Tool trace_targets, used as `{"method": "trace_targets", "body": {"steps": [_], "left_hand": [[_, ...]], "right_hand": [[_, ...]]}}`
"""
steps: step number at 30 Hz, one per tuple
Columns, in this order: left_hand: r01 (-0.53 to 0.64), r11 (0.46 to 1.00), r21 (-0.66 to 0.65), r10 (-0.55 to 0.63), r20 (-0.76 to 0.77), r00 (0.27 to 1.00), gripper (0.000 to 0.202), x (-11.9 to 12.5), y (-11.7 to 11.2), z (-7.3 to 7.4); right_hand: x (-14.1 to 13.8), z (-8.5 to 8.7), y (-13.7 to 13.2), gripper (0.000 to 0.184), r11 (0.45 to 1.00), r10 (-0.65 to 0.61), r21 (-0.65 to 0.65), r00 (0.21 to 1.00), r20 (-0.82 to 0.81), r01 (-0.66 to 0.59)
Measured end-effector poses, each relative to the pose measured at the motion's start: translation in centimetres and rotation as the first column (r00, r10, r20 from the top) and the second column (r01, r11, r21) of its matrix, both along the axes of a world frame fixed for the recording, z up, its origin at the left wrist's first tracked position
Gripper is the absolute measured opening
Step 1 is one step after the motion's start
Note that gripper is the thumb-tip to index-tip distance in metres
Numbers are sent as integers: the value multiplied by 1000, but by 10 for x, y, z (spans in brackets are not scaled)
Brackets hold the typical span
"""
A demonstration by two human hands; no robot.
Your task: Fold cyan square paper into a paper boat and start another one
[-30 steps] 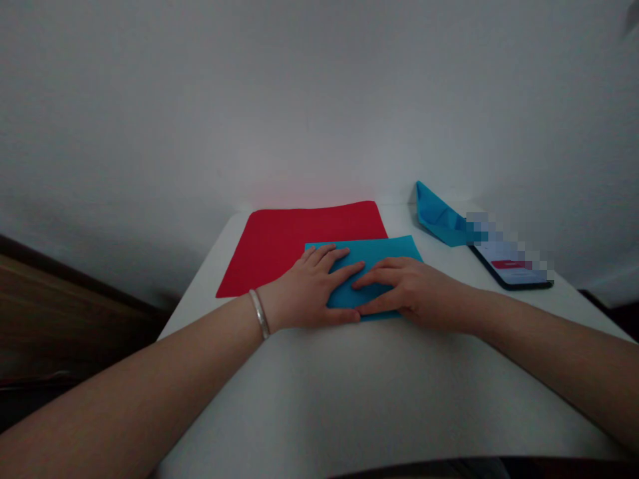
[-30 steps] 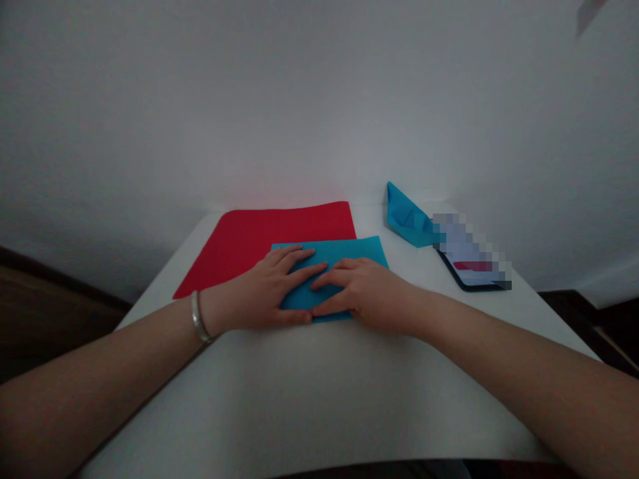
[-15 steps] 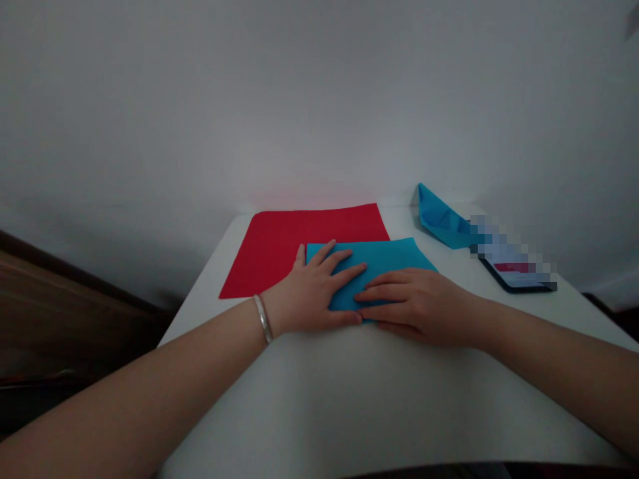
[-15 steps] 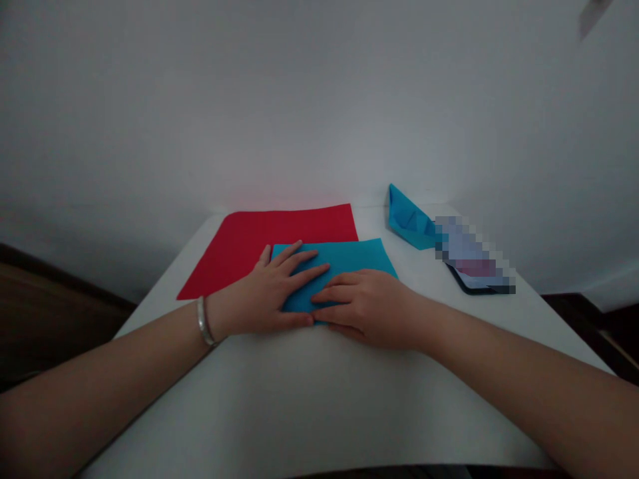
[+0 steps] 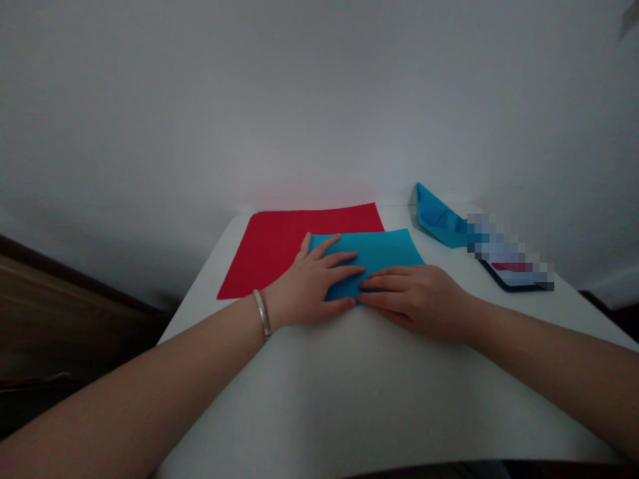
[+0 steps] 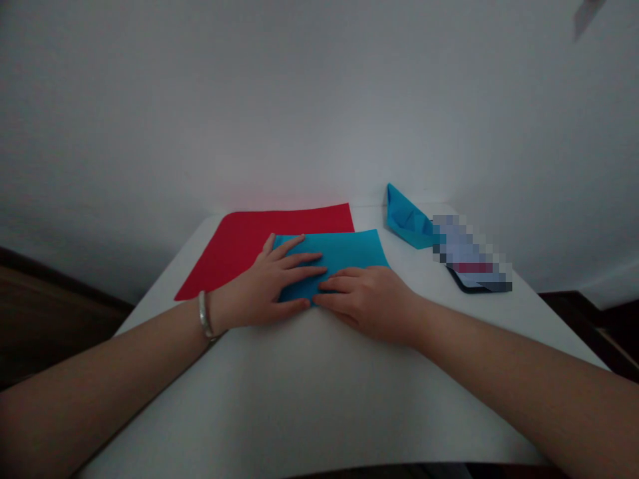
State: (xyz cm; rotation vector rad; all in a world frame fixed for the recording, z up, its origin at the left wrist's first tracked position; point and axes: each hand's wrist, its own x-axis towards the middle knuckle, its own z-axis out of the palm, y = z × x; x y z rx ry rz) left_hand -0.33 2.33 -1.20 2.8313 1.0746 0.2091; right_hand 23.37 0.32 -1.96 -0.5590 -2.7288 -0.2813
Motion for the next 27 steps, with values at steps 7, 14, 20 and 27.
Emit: {"method": "trace_targets", "body": {"steps": [7, 14, 20, 27], "left_hand": [[-1, 999, -35, 1, -7, 1000, 53, 1, 3, -6], [3, 1000, -5, -4, -8, 1000, 55, 1, 1, -5], [26, 1000, -4, -26, -5, 1000, 55, 1, 4, -5], [34, 999, -8, -34, -60, 998, 59, -1, 5, -7]], "right_hand": [[-1, 0, 1, 29, 999, -12, -42, 1000, -6, 12], [-1, -1, 0, 27, 999, -12, -37, 1000, -22, 11], [-1, 0, 2, 28, 997, 10, -73, 1000, 7, -10], [0, -1, 2, 29, 999, 13, -52, 999, 37, -11]]}}
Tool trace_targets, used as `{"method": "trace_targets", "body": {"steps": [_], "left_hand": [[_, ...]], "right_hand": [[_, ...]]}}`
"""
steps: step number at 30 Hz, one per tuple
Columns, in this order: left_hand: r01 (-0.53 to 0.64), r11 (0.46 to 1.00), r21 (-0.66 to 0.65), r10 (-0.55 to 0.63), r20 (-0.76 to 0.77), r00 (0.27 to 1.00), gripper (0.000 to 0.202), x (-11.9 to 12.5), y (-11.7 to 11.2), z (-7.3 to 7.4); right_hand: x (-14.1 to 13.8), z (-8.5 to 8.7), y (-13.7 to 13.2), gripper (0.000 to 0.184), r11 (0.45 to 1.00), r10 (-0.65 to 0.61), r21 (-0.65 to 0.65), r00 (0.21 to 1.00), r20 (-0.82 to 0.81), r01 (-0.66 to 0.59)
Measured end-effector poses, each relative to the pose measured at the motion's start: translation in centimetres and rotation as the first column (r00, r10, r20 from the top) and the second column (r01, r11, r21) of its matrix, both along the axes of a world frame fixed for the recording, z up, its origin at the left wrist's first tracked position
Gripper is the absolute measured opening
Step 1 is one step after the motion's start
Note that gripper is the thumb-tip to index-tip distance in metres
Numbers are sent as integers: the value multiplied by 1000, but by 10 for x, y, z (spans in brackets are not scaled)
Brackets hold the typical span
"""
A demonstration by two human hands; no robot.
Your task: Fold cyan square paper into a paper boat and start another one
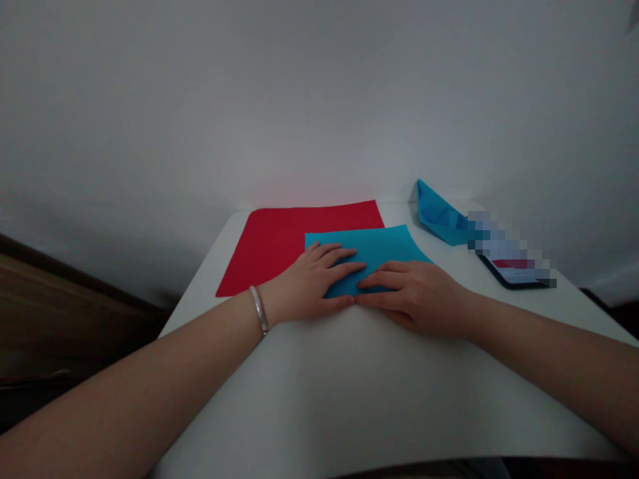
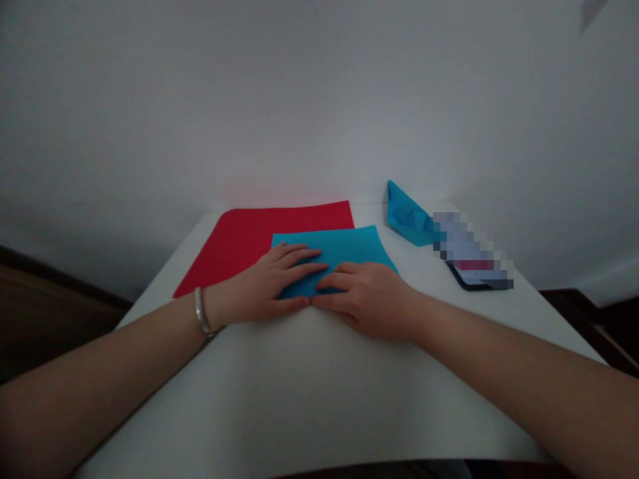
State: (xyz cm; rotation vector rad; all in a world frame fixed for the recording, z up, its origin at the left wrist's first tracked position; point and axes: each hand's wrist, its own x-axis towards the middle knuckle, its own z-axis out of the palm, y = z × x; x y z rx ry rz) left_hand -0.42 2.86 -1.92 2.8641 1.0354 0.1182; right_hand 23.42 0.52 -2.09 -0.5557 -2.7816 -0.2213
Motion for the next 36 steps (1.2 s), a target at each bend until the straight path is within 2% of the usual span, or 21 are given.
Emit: {"method": "trace_targets", "body": {"steps": [10, 17, 21, 24, 27, 33, 36], "left_hand": [[2, 995, -95, -13, -119, 993, 64, -3, 1, 8], [-27, 985, -169, -1, -164, 987, 73, -21, 12, 6], [-115, 974, -195, 70, -223, 972, 85, -30, 15, 15], [-126, 965, -232, 65, -254, 965, 90, -34, 14, 24], [-131, 955, -264, 58, -269, 961, 90, -38, 13, 28], [-64, 950, -304, -5, -221, 975, 86, -48, 16, 29], [-151, 943, -297, 87, -217, 972, 77, -43, 15, 29]], "right_hand": [[2, 4, 0, 32, 1000, 8, -12, 998, 58, -7], [5, 3, -4, 33, 1000, 2, -21, 998, 61, -1], [5, 3, -5, 32, 1000, -6, -27, 997, 74, 8], [5, 1, -4, 33, 999, -8, -32, 996, 92, 11], [5, 0, -3, 33, 999, -6, -36, 995, 99, 10], [6, -2, -4, 32, 998, -12, -56, 998, 69, 16], [6, -3, -4, 32, 998, -20, -60, 999, 46, 23]]}}
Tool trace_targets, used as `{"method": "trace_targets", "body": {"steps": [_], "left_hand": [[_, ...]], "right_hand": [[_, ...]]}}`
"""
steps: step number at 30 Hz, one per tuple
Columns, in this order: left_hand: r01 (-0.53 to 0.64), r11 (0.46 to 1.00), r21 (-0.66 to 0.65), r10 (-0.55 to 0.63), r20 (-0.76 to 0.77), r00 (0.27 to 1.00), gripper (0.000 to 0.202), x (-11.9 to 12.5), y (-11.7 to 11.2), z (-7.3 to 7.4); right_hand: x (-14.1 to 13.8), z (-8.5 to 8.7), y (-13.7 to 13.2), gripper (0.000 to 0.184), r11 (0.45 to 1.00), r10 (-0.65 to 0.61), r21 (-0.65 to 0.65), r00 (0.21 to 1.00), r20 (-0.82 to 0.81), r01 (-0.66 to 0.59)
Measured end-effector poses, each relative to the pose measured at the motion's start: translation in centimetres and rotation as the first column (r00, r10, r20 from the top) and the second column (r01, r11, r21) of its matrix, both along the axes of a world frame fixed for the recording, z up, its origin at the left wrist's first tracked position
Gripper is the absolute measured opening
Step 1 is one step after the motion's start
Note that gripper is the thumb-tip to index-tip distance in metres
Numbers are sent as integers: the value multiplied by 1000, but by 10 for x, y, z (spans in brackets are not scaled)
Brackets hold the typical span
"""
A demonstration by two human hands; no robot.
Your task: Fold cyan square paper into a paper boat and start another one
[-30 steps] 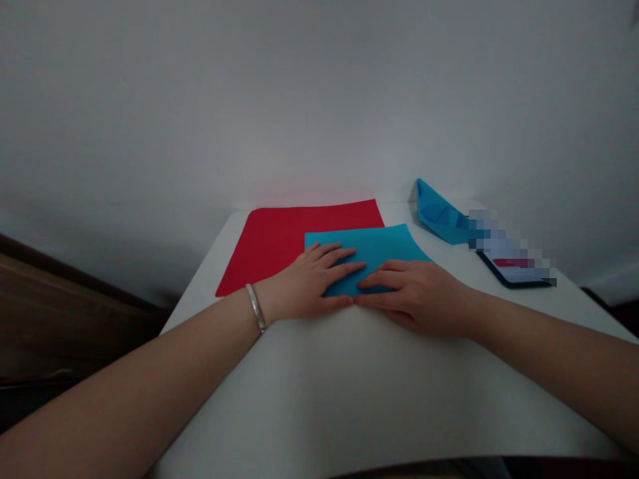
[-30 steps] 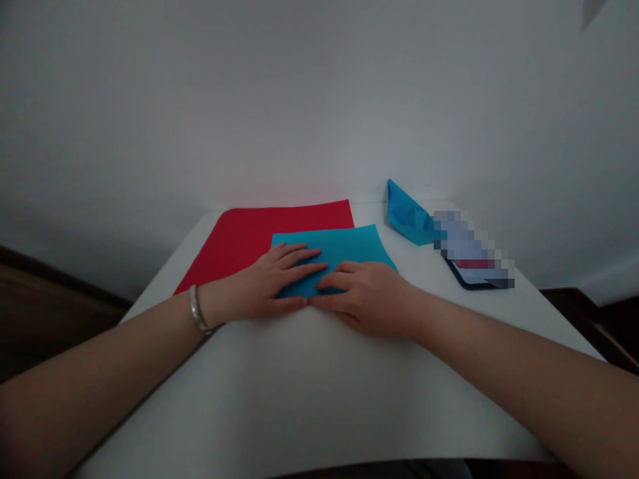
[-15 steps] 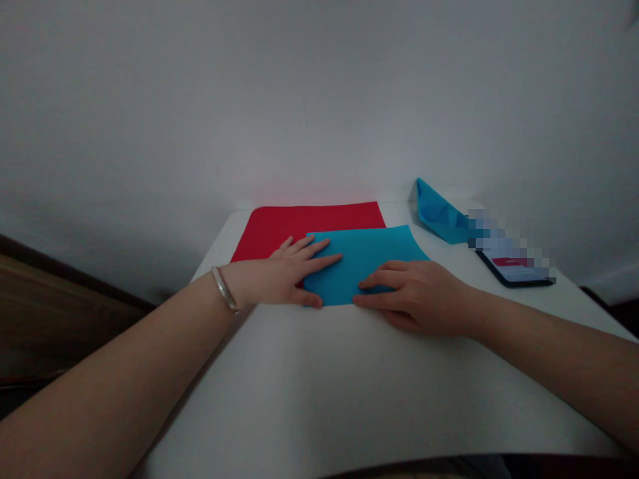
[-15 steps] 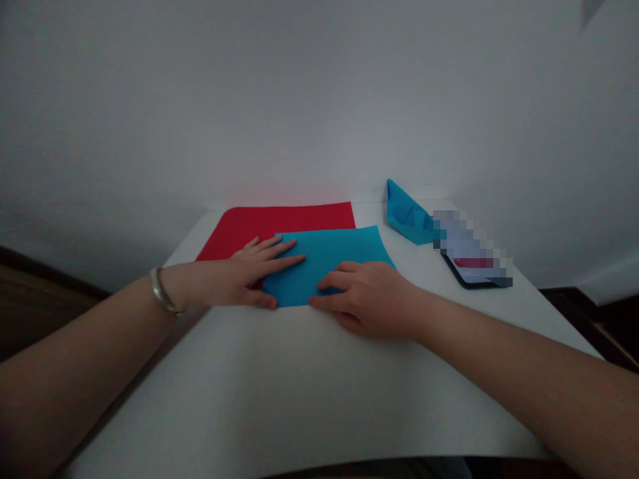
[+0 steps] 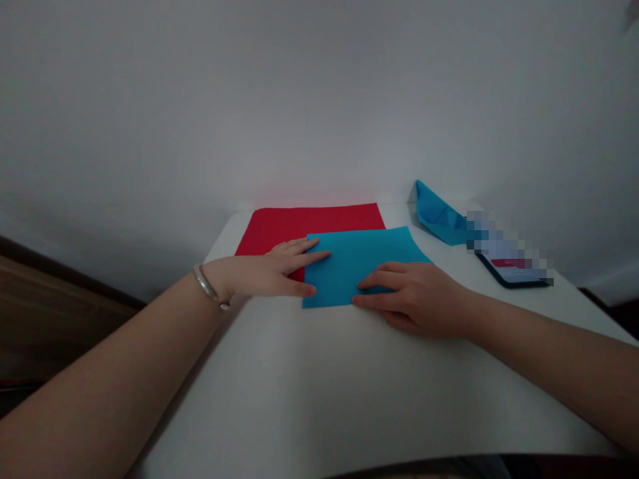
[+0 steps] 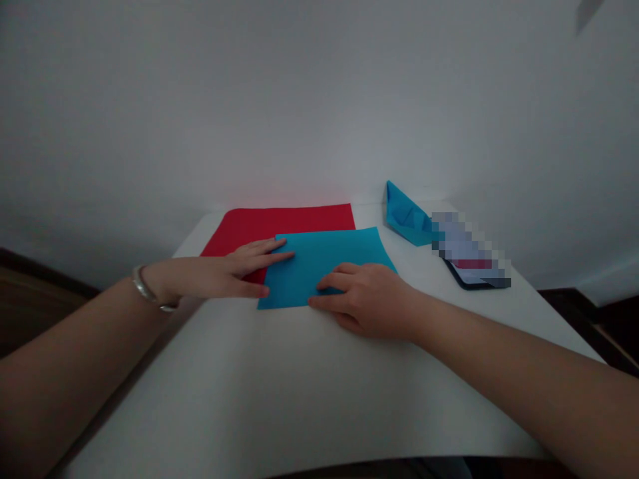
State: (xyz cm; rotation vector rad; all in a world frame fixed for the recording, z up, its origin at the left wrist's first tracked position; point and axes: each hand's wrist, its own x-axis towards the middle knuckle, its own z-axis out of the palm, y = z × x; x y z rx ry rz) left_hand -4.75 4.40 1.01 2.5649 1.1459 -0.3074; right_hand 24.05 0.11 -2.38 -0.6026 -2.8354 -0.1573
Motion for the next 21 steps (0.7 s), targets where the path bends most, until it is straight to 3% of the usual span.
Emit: {"method": "trace_targets", "body": {"steps": [7, 10, 13, 21], "left_hand": [[-182, 968, 171, 185, -2, 983, 75, 31, -15, -9], [-21, 941, 339, -1, 65, 998, 63, 40, -20, -19], [69, 921, 382, -99, 61, 993, 53, 46, -21, -29], [73, 908, 413, -115, 77, 990, 51, 48, -23, -34]], "right_hand": [[-4, 2, 2, 33, 999, 15, 48, 1000, 6, -16], [-5, 4, 3, 34, 998, 20, 60, 1000, 19, -21], [-5, 3, 5, 35, 997, 27, 66, 999, 30, -29], [-6, 1, 7, 35, 996, 26, 80, 1000, -13, -25]]}}
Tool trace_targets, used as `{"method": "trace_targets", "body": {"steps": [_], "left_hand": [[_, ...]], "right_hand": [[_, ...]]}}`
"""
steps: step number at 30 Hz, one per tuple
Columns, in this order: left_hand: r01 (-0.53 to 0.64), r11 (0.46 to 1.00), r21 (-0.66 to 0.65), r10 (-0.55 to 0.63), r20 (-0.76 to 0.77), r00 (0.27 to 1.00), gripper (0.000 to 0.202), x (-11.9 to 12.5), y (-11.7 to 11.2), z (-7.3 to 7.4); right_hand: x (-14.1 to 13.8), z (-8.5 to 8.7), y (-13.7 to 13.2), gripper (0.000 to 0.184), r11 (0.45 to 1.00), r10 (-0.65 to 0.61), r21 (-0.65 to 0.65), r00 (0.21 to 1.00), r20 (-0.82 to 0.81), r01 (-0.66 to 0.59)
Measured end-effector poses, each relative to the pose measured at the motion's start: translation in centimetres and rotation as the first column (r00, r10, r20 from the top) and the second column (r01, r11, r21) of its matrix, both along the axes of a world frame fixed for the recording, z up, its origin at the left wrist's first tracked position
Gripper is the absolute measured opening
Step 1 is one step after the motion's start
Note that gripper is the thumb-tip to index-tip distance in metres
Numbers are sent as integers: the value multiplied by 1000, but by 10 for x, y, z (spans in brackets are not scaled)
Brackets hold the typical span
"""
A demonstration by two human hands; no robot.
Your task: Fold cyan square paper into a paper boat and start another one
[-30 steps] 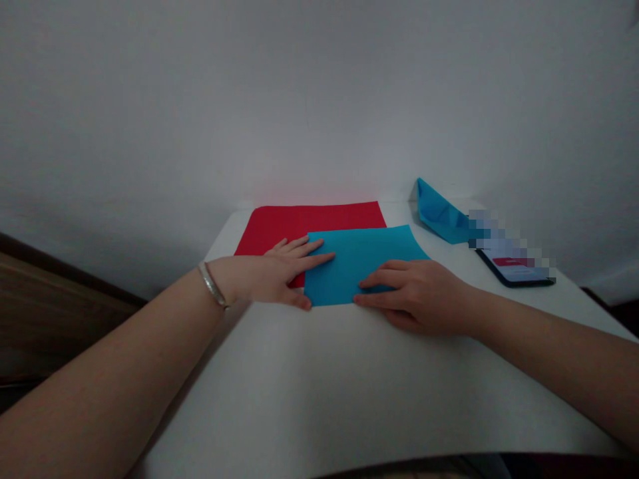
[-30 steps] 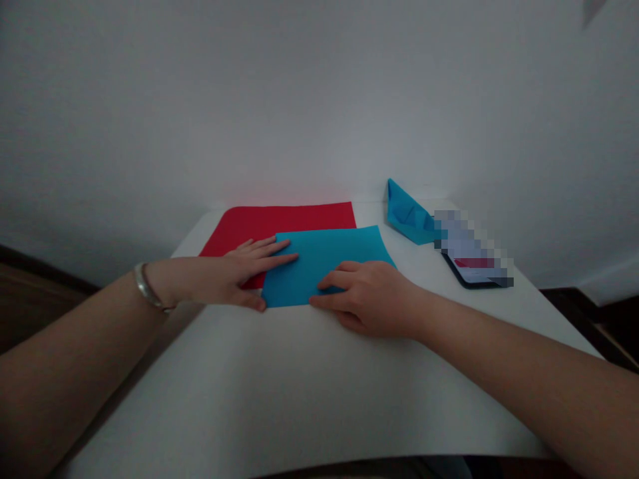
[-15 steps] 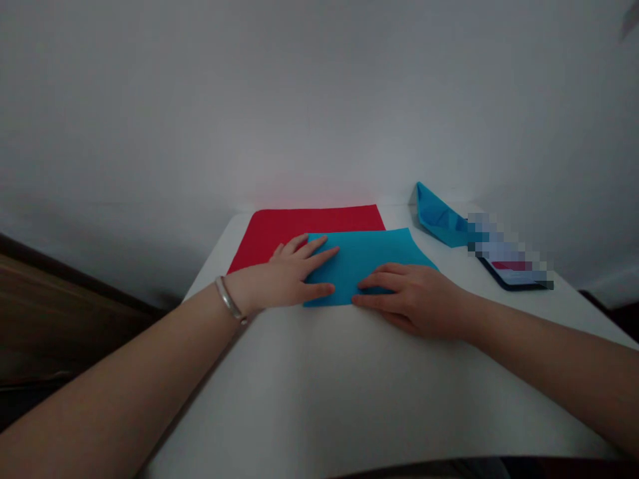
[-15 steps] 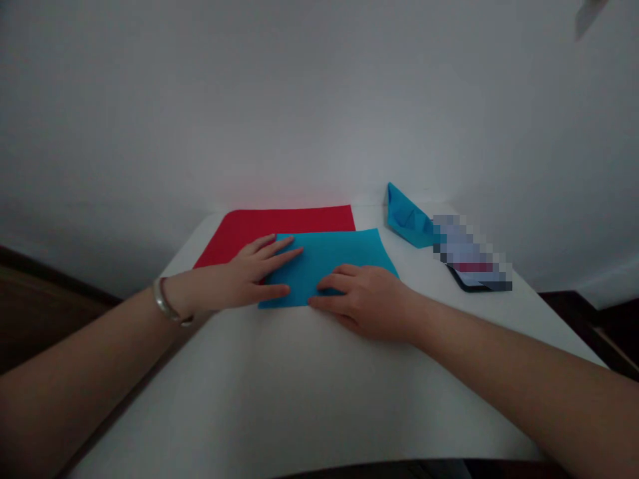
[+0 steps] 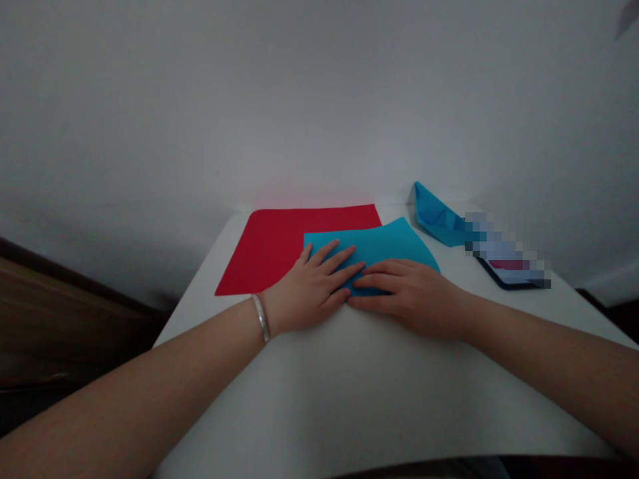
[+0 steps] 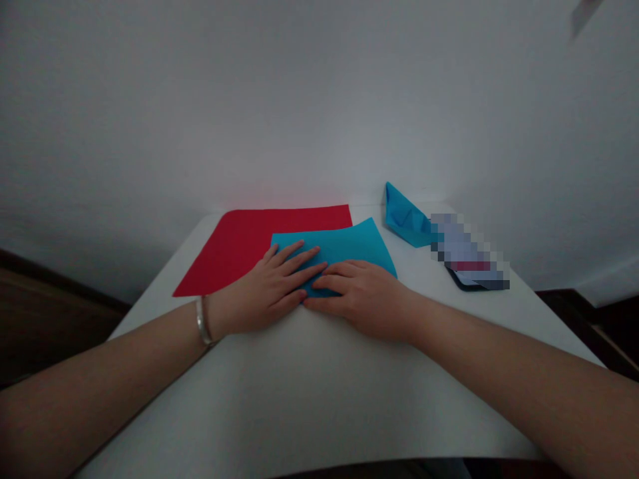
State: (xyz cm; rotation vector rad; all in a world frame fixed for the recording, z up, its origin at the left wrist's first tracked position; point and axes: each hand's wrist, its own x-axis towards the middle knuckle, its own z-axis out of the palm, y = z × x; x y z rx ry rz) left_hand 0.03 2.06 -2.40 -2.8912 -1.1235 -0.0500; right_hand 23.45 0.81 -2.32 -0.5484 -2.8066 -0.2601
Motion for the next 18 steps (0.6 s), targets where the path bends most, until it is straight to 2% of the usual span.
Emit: {"method": "trace_targets", "body": {"steps": [8, 15, 18], "left_hand": [[43, 999, 0, -43, -31, 999, 53, -2, 2, -3], [19, 998, -62, -24, -81, 996, 63, 1, 2, -1], [11, 998, -61, -15, -81, 997, 60, 0, 2, -2]], "right_hand": [[0, 1, 0, 35, 999, -10, -30, 1000, 21, 11], [2, 12, -1, 34, 998, -3, -59, 996, 93, 8], [4, 16, 0, 32, 998, 9, -60, 994, 108, -2]]}}
